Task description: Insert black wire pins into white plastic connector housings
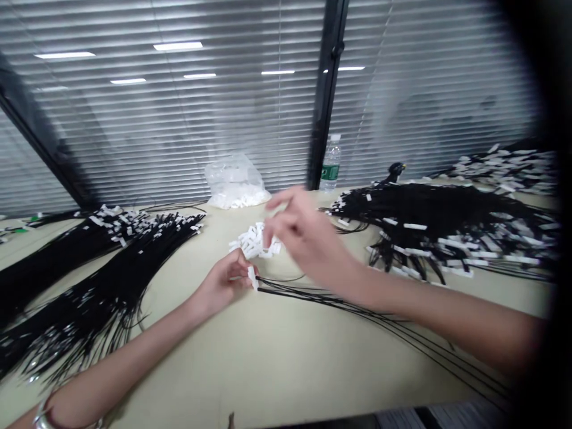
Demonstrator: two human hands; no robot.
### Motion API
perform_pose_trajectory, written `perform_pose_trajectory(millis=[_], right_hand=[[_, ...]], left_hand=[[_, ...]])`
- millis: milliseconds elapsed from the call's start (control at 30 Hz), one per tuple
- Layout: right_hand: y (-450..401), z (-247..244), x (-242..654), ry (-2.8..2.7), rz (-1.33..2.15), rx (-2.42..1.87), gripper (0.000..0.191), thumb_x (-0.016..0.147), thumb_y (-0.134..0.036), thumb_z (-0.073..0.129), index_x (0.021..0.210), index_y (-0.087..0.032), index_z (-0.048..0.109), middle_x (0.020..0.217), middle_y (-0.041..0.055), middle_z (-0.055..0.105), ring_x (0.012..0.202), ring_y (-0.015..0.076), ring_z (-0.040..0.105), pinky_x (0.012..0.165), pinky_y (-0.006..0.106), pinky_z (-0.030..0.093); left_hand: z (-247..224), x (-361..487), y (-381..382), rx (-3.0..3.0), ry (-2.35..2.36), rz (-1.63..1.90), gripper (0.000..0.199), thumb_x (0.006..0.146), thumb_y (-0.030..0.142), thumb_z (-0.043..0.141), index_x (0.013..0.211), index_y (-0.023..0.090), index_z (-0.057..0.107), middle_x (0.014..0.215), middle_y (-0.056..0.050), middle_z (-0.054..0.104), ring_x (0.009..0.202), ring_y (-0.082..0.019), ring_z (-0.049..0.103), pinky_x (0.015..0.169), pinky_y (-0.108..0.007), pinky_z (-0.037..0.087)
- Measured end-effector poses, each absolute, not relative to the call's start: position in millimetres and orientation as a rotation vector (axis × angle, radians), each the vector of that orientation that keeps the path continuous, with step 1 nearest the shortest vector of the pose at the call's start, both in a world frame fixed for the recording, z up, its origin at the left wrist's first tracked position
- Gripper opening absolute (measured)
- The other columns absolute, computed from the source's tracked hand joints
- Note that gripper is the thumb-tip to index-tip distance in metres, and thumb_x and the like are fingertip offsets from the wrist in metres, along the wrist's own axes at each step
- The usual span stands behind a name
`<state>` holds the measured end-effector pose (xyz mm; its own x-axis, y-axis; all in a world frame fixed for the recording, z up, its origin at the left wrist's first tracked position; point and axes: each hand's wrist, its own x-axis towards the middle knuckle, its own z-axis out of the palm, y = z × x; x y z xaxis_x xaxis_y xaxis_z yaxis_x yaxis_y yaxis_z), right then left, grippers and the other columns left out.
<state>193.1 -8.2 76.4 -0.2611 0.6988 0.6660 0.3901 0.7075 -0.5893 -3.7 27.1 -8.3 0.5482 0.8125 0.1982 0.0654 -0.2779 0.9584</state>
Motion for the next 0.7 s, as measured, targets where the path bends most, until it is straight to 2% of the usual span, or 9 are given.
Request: perform_pose_trajectory(millis=[67,167,367,700], right_hand=[[-5.4,47.1,178.2,-2.045,0.48,-0.91,0.013,0.088,-0.029,0.044,0.094,-0.021,0.052,0.079,-0.0018,0.058,0.072,0.0096,0.053,0.065,0.023,0.04],[4.6,13.1,171.1,-2.051,0.445,-1.026,0.01,0.087,-0.025,0.045,0.084,-0.02,0.053,0.081,-0.0012,0.057,0.084,0.0115,0.049,0.072,0.024,0.038],[14.7,-3.9,180.4,-2.031,0.42,-1.065,0.013,0.09,-0.024,0.04,0.088,-0.02,0.052,0.086,-0.0004,0.057,0.086,0.011,0.047,0.075,0.024,0.036],[12.4,-6.8,179.0,-2.066,0.346,-1.093,0.009,0.087,-0.023,0.043,0.086,-0.019,0.051,0.082,-0.0002,0.055,0.08,0.0103,0.048,0.068,0.021,0.035]], left_hand=[[-7.3,-3.8,27.4,1.681,0.743,0.869,0.021,0.074,0.012,0.061,0.077,0.018,0.041,0.08,-0.001,0.059,0.073,-0.013,0.057,0.07,-0.027,0.044],[-5.1,-4.2,27.1,1.625,0.746,0.842,0.021,0.075,0.013,0.061,0.078,0.018,0.04,0.079,-0.001,0.06,0.075,-0.013,0.057,0.069,-0.026,0.043],[-2.9,-3.6,25.6,1.518,0.735,0.807,0.024,0.076,0.015,0.062,0.081,0.019,0.039,0.077,0.001,0.063,0.076,-0.013,0.06,0.072,-0.027,0.044],[-5.2,-3.7,24.6,1.481,0.736,0.804,0.024,0.076,0.015,0.063,0.082,0.018,0.04,0.076,-0.001,0.067,0.074,-0.014,0.062,0.07,-0.026,0.044]])
